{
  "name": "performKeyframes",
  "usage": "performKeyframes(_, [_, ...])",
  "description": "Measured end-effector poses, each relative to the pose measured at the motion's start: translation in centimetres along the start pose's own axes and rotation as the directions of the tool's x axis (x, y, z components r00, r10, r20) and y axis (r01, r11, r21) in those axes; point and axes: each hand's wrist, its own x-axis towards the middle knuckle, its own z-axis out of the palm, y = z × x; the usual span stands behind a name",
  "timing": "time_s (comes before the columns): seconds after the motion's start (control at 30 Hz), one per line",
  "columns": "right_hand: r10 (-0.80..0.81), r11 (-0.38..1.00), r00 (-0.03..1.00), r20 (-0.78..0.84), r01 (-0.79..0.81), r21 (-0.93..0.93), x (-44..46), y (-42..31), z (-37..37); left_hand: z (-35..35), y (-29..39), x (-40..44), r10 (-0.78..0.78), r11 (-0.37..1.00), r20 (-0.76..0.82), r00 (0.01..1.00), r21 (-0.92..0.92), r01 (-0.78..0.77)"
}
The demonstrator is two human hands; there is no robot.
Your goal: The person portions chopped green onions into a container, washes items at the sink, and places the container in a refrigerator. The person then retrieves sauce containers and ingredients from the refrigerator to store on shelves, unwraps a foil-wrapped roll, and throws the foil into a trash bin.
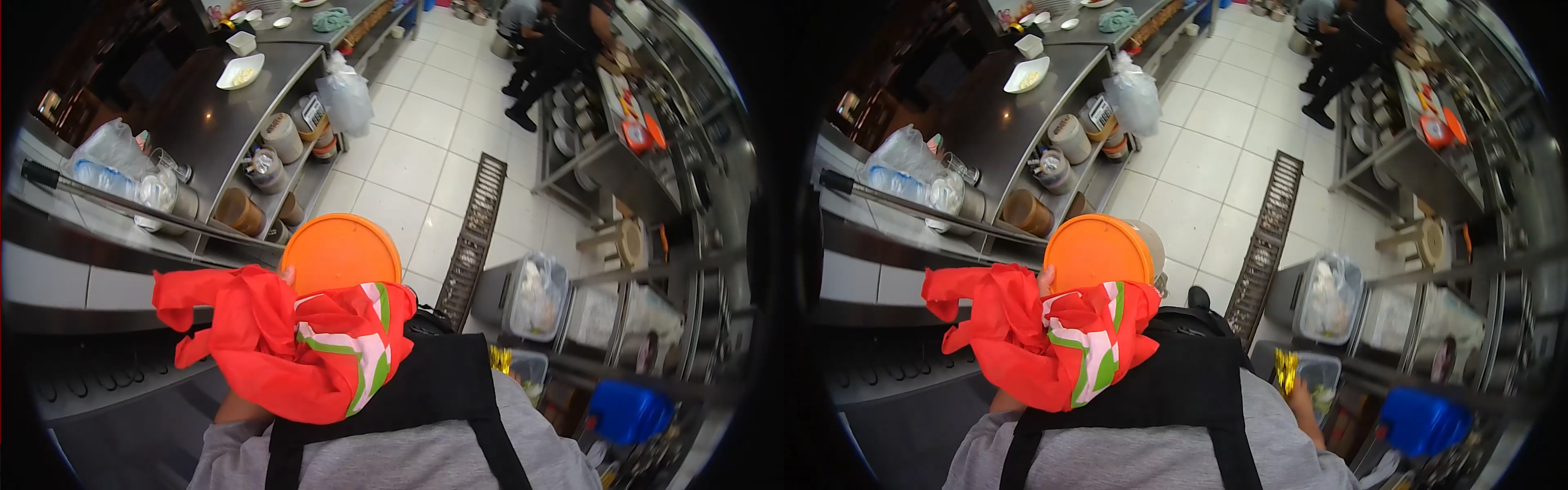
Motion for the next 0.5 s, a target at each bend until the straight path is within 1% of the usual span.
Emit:
performKeyframes(0.03, [-0.137, 0.991, 0.989, -0.060, 0.136, -0.016, 6.5, -3.3, -3.4, 0.7, 0.3, 1.5, 0.018, 1.000, -0.031, 0.999, -0.010, -0.019])
performKeyframes(0.07, [-0.273, 0.962, 0.956, -0.110, 0.268, -0.052, 13.5, -7.9, -7.2, 1.1, 0.7, 2.6, 0.036, 0.999, -0.054, 0.998, -0.016, -0.037])
performKeyframes(0.1, [-0.407, 0.913, 0.906, -0.115, 0.408, -0.012, 20.7, -10.6, -9.7, 1.6, 1.1, 3.2, 0.044, 0.999, -0.091, 0.995, -0.021, -0.046])
performKeyframes(0.13, [-0.459, 0.889, 0.878, -0.139, 0.450, -0.088, 24.8, -19.4, -16.0, 1.7, 1.3, 4.7, 0.051, 0.998, -0.122, 0.991, -0.039, -0.056])
performKeyframes(0.17, [-0.469, 0.879, 0.836, -0.284, 0.474, -0.057, 30.1, -25.8, -18.9, 2.0, 1.6, 5.9, 0.064, 0.996, -0.156, 0.986, -0.051, -0.072])
performKeyframes(0.2, [-0.598, 0.784, 0.714, -0.364, 0.616, -0.080, 34.5, -31.7, -22.3, 2.1, 1.8, 7.0, 0.075, 0.994, -0.187, 0.979, -0.060, -0.088])
performKeyframes(0.23, [-0.630, 0.743, 0.655, -0.416, 0.665, -0.078, 38.7, -38.2, -25.0, 2.3, 2.1, 8.4, 0.083, 0.992, -0.219, 0.972, -0.074, -0.101])
performKeyframes(0.27, [-0.724, 0.634, 0.496, -0.480, 0.753, -0.177, 42.2, -44.4, -27.2, 2.4, 2.3, 9.9, 0.093, 0.990, -0.241, 0.966, -0.083, -0.116])
performKeyframes(0.3, [-0.712, 0.613, 0.481, -0.512, 0.781, -0.120, 43.9, -50.8, -29.0, 2.4, 2.5, 11.5, 0.101, 0.988, -0.261, 0.960, -0.090, -0.128])
performKeyframes(0.33, [-0.763, 0.492, 0.315, -0.565, 0.850, -0.190, 44.8, -55.8, -30.6, 2.8, 2.5, 12.6, 0.110, 0.985, -0.278, 0.954, -0.095, -0.141])
performKeyframes(0.37, [-0.768, 0.489, 0.261, -0.585, 0.829, -0.271, 45.7, -61.3, -31.2, 2.5, 2.7, 14.4, 0.117, 0.982, -0.299, 0.947, -0.109, -0.156])
performKeyframes(0.43, [-0.754, 0.501, 0.367, -0.544, 0.857, -0.117, 46.8, -71.0, -30.9, 1.8, 3.4, 18.3, 0.132, 0.978, -0.322, 0.937, -0.114, -0.176])
performKeyframes(0.47, [-0.802, 0.404, 0.344, -0.487, 0.915, -0.018, 49.3, -75.0, -30.0, 1.5, 3.9, 20.5, 0.141, 0.976, -0.328, 0.934, -0.114, -0.187])
performKeyframes(0.5, [-0.812, 0.324, 0.316, -0.490, 0.943, 0.072, 48.7, -78.7, -29.5, 1.3, 4.2, 22.4, 0.139, 0.974, -0.336, 0.932, -0.124, -0.190])
